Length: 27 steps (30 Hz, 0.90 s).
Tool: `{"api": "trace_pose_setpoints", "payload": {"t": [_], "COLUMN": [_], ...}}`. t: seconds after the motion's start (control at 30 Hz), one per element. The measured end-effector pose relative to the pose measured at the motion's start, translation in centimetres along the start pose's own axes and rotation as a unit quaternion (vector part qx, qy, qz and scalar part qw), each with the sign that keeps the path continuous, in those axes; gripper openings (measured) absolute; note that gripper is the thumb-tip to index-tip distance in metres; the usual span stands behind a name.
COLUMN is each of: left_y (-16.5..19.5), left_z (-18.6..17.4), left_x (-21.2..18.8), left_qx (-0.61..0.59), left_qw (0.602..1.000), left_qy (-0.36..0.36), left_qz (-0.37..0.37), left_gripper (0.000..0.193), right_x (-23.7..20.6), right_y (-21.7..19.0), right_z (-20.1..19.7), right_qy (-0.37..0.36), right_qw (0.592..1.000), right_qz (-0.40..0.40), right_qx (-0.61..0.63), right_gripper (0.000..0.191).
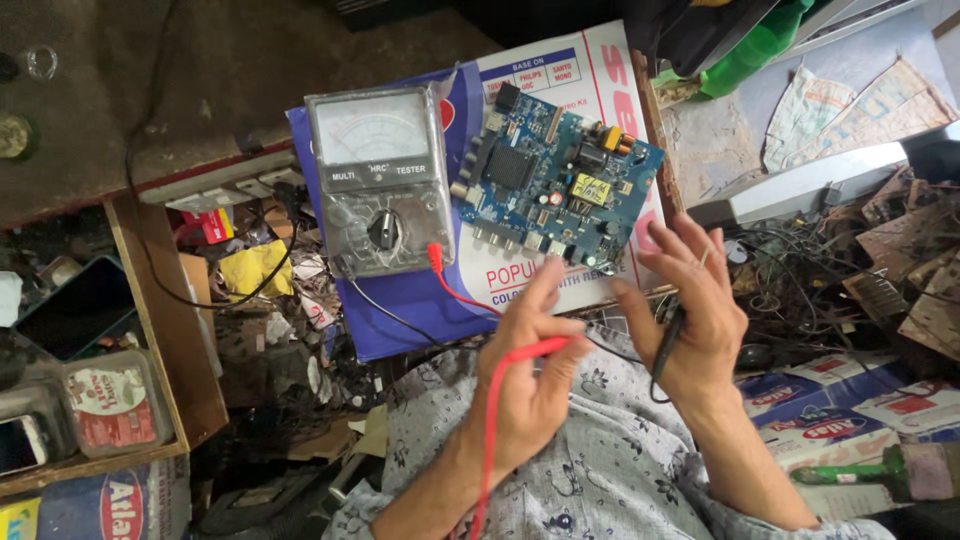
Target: The person places a circuit board on a box and uses a multimeter to test various points on the board. They move the multimeter probes across different components while seated on the floor.
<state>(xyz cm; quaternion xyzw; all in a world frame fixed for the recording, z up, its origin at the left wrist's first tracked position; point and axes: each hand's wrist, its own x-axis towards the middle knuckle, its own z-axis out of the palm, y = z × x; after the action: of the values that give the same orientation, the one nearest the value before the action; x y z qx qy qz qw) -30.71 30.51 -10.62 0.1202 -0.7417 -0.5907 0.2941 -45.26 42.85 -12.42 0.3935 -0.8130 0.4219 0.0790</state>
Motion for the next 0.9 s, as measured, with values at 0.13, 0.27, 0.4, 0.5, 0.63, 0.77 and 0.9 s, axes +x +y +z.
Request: {"api": "trace_pose_setpoints", "payload": {"t": [0.13, 0.27, 0.4, 0.5, 0.63, 0.77, 0.9], "left_y": [-0.3, -0.9, -1.6, -1.9, -1.8, -1.6, -1.8], "left_z": [-0.9, -0.8, -0.6, -0.6, -0.4, -0.3, -0.6], "left_x": [0.0, -0.6, -1.3, -1.5, -1.6, -1.5, -1.5], "left_qx": [0.005, -0.122, -0.128, -0.130, -0.176, -0.142, -0.157], "left_qw": [0.998, 0.987, 0.986, 0.986, 0.978, 0.982, 0.977], "left_qy": [0.051, 0.092, 0.090, 0.092, 0.097, 0.121, 0.137], "left_qz": [-0.025, -0.051, -0.052, -0.057, -0.051, -0.042, -0.039], "left_gripper": [0.016, 0.015, 0.011, 0.011, 0.013, 0.016, 0.014], "right_x": [0.7, 1.7, 2.0, 1.7, 0.9, -0.8, -2.1], "right_y": [-0.7, -1.2, -1.3, -1.6, -2.4, -3.4, -3.0], "right_z": [1.3, 2.6, 2.5, 2.4, 2.8, 2.6, 1.5], "right_qy": [-0.020, -0.005, 0.004, 0.022, 0.039, -0.032, 0.009], "right_qw": [0.998, 0.997, 0.997, 0.998, 0.998, 0.998, 0.996], "right_qz": [-0.054, -0.066, -0.077, -0.060, -0.023, -0.034, -0.057], "right_qx": [-0.021, -0.033, -0.029, -0.029, -0.035, 0.039, 0.072], "right_gripper": [0.049, 0.049, 0.043, 0.042, 0.041, 0.036, 0.033]}}
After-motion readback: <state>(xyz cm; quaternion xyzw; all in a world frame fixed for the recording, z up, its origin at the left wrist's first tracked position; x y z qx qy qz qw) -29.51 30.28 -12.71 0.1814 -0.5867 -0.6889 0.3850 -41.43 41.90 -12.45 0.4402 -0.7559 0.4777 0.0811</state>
